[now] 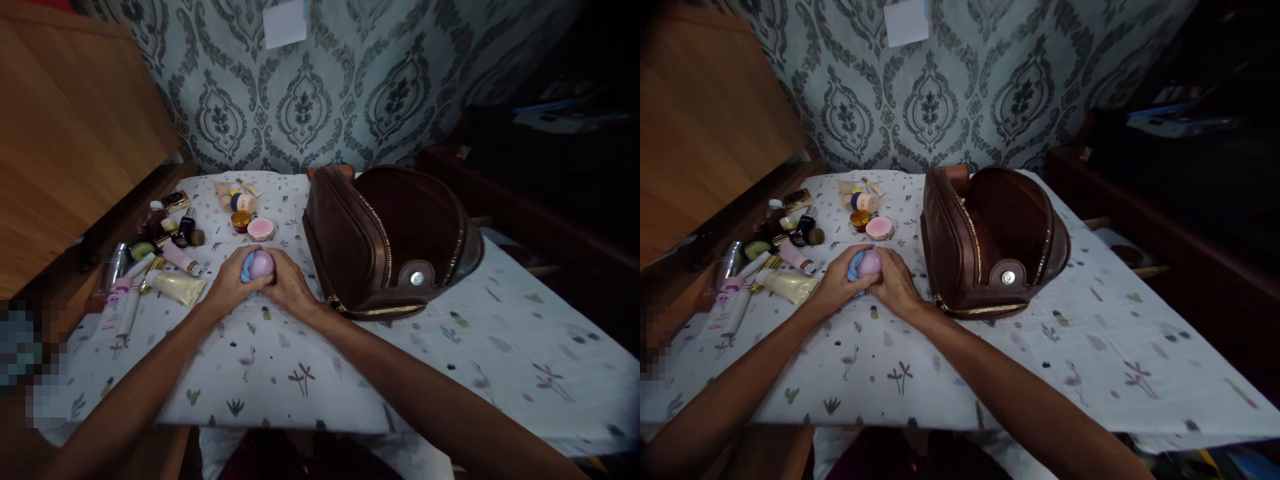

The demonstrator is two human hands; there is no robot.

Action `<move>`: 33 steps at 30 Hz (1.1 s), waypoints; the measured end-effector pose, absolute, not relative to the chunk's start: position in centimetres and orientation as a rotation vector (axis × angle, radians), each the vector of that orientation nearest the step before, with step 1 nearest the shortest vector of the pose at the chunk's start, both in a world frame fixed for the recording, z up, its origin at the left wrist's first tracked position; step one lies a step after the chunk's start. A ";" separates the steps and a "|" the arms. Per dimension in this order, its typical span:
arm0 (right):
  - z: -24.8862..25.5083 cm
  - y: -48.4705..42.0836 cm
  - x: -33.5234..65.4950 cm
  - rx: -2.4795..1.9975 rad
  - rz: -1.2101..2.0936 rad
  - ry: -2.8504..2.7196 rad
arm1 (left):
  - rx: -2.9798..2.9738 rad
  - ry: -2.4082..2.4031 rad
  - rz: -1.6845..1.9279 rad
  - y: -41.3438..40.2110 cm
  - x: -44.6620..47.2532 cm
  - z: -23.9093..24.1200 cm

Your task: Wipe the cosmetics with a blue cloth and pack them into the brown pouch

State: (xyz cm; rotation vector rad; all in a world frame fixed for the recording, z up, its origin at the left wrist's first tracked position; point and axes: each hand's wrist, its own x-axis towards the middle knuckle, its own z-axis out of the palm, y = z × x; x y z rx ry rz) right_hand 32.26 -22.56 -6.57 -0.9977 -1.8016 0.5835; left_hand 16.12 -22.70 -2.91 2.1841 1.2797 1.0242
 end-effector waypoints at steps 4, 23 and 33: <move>-6.5 -22.4 32.3 -0.982 0.653 -1.768 | 2.042 1.308 1.041 -22.9 15.9 -2.4; -5.9 -22.8 32.2 -1.046 0.731 -1.662 | 1.935 1.319 1.030 -22.6 15.7 -2.6; -5.7 -22.8 32.5 -1.091 0.690 -1.659 | 1.912 1.517 1.150 -23.0 16.1 -2.5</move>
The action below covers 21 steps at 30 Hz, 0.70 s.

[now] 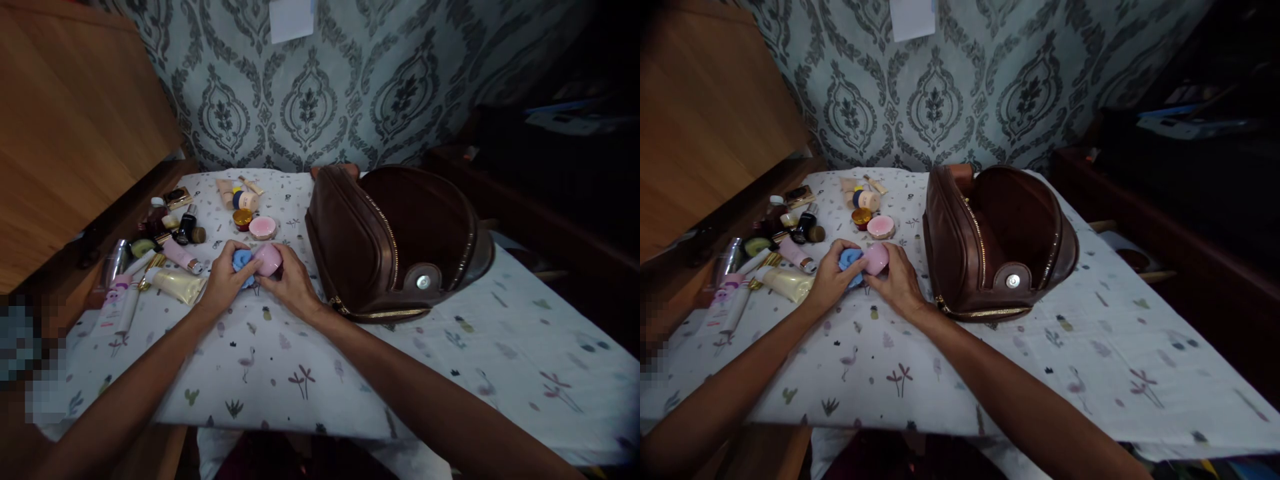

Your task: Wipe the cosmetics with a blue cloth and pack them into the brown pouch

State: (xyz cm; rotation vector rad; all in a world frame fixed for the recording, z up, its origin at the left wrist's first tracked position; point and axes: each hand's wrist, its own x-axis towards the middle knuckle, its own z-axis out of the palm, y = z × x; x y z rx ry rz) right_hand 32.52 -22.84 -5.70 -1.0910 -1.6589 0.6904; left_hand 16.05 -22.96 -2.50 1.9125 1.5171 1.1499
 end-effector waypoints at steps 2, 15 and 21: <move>-5.7 -22.8 32.5 -1.108 0.700 -1.667 | 1.931 1.538 1.151 -23.1 16.0 -2.4; -5.5 -23.3 32.6 -1.051 0.622 -1.935 | 2.268 1.223 1.304 -23.6 16.1 -2.4; -5.5 -23.4 32.4 -1.018 0.698 -1.854 | 2.279 1.176 1.186 -23.0 15.9 -2.4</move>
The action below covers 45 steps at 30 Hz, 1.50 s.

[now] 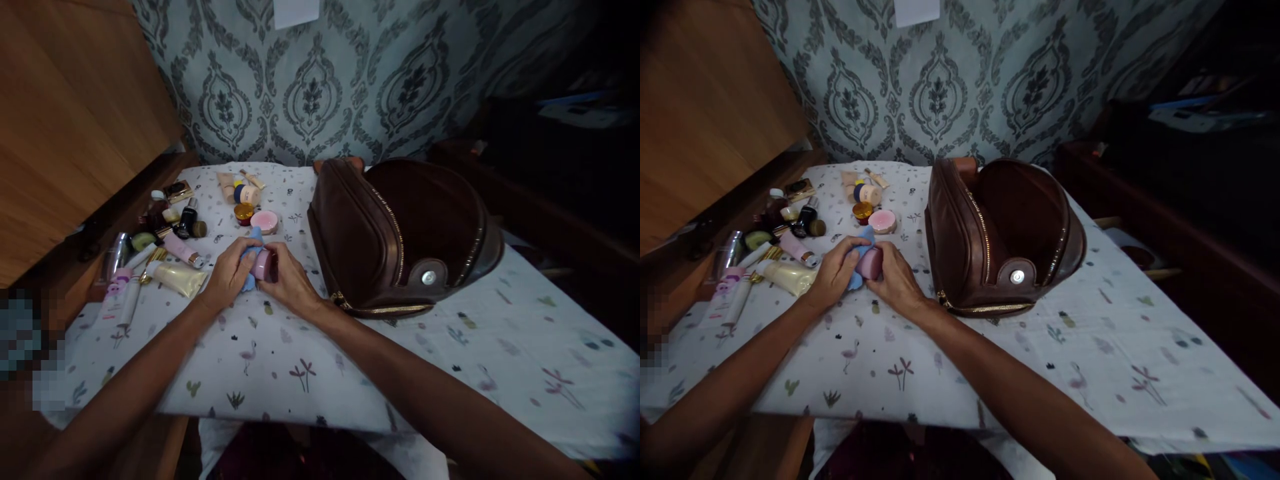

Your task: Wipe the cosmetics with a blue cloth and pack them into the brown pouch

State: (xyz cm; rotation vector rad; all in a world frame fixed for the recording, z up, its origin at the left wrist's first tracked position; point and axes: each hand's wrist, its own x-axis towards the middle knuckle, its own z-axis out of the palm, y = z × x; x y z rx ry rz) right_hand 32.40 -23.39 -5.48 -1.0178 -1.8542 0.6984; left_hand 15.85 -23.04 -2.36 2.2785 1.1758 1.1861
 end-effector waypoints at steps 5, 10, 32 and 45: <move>-5.5 -23.4 32.3 -1.046 0.798 -1.835 | 2.232 1.262 1.219 -23.0 16.1 -2.4; -5.2 -23.4 32.2 -1.075 0.865 -1.793 | 2.094 1.316 1.335 -22.9 16.6 -2.4; -5.6 -23.0 32.1 -0.990 1.263 -1.512 | 2.165 1.324 1.445 -22.9 15.5 -2.5; -4.8 -23.3 32.5 -0.879 1.580 -1.429 | 2.318 1.322 1.355 -23.2 15.6 -2.6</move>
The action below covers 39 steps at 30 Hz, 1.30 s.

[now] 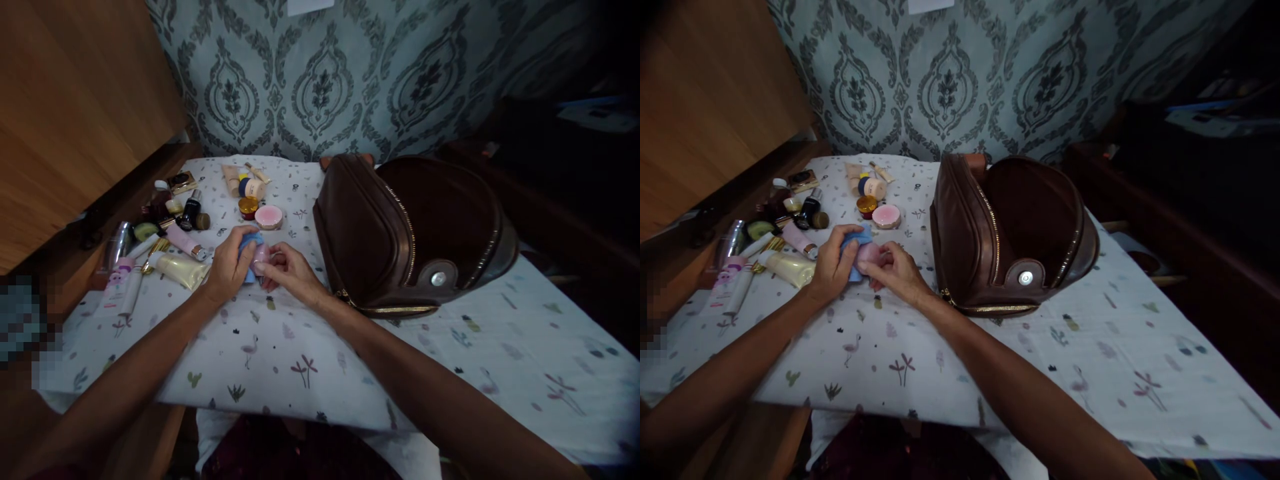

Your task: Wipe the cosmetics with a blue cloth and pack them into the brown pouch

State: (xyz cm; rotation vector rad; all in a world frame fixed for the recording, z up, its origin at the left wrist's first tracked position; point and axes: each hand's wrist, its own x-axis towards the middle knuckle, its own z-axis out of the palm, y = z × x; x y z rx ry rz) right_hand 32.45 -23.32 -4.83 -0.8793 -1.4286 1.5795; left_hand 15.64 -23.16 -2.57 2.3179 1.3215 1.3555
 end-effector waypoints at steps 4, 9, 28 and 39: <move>-5.2 -23.4 32.2 -0.842 1.516 -1.512 | 2.155 1.346 1.423 -23.1 15.7 -2.5; -5.1 -23.6 32.0 -0.889 1.517 -1.520 | 2.108 1.347 1.488 -23.0 15.9 -2.3; -4.1 -23.6 32.5 -0.828 1.657 -1.349 | 2.020 1.156 1.265 -22.7 15.6 -2.4; -4.1 -23.7 32.1 -0.911 1.551 -1.360 | 2.069 1.220 1.129 -22.8 15.5 -2.7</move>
